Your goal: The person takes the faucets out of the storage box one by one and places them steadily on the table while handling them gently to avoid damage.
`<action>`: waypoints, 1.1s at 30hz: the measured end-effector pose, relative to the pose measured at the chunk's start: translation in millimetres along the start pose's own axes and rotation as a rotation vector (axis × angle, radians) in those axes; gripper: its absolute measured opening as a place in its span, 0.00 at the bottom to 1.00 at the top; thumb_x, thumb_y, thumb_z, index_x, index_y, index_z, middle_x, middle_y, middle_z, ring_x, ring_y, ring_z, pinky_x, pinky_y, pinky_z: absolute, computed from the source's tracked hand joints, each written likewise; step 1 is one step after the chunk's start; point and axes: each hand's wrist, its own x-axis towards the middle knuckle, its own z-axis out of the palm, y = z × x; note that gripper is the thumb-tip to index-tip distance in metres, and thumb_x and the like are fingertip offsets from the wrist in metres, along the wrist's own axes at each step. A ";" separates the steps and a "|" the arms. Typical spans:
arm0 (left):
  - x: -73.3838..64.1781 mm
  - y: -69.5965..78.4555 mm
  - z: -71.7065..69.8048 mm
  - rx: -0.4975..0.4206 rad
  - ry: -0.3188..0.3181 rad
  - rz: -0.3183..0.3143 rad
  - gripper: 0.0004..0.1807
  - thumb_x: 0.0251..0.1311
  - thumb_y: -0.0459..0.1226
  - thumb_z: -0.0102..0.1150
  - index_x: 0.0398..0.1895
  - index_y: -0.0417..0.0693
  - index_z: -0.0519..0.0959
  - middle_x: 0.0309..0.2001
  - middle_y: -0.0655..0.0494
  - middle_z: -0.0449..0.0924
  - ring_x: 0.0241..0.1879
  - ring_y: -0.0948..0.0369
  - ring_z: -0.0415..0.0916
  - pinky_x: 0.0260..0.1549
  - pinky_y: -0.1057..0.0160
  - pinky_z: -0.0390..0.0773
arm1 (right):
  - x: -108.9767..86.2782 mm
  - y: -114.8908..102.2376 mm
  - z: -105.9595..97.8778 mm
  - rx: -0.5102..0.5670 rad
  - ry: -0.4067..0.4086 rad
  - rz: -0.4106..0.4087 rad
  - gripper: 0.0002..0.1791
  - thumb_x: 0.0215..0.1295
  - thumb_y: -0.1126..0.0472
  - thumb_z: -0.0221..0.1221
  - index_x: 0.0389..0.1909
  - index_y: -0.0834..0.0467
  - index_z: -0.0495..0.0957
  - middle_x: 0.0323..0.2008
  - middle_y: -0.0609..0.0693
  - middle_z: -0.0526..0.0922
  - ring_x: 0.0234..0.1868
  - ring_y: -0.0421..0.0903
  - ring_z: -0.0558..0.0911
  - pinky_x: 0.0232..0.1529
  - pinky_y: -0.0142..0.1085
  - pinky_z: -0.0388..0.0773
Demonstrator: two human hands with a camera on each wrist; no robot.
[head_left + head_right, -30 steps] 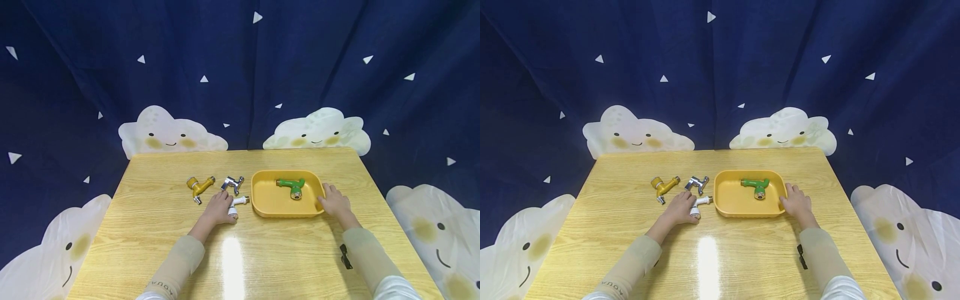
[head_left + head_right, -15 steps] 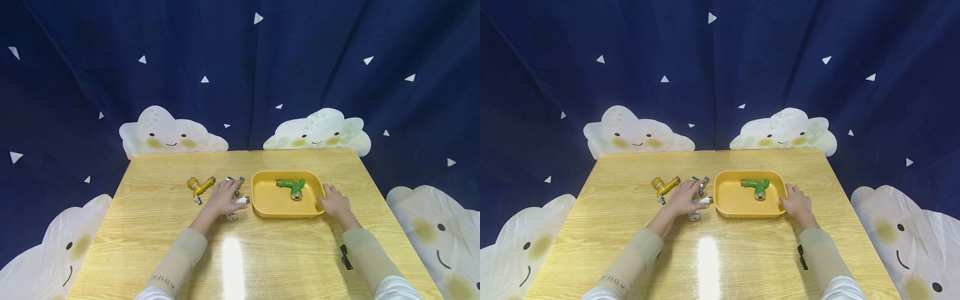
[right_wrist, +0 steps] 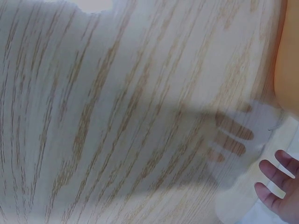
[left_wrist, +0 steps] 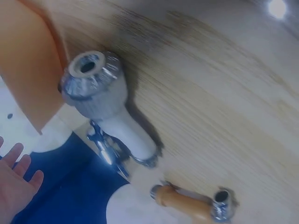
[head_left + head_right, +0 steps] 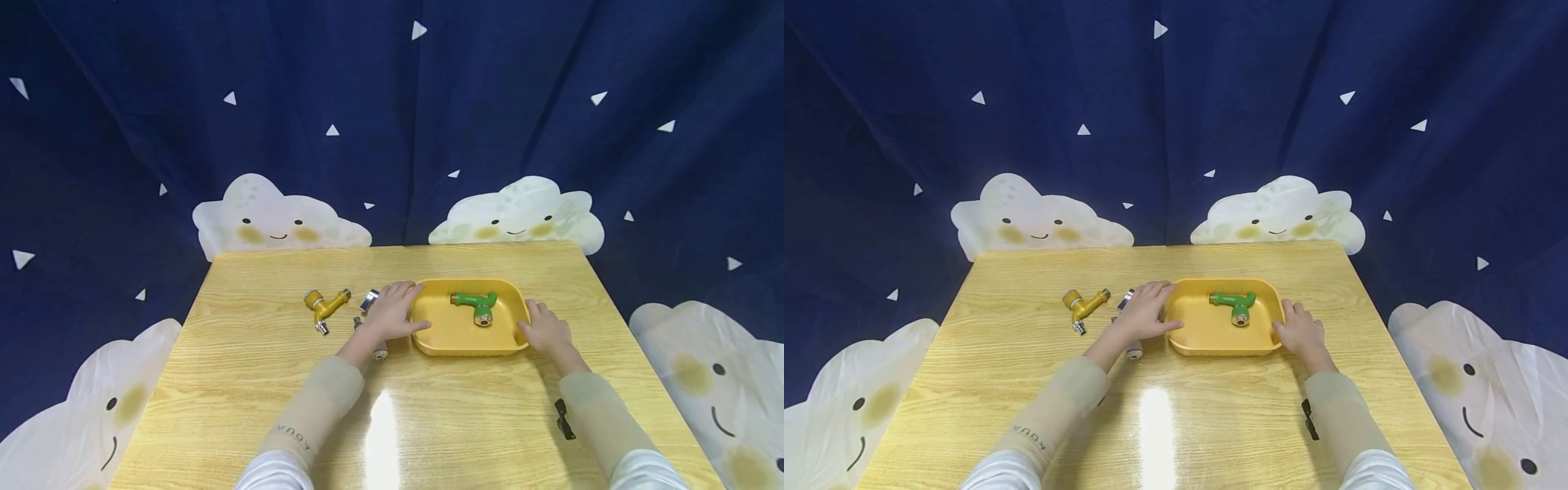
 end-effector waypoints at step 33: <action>64.9 67.5 25.6 0.087 -0.185 0.063 0.43 0.54 0.63 0.48 0.71 0.60 0.50 0.70 0.54 0.51 0.68 0.55 0.48 0.64 0.49 0.51 | 1.2 1.0 0.2 -0.004 -0.017 0.005 0.33 0.67 0.49 0.41 0.66 0.63 0.47 0.60 0.69 0.57 0.56 0.69 0.63 0.47 0.65 0.62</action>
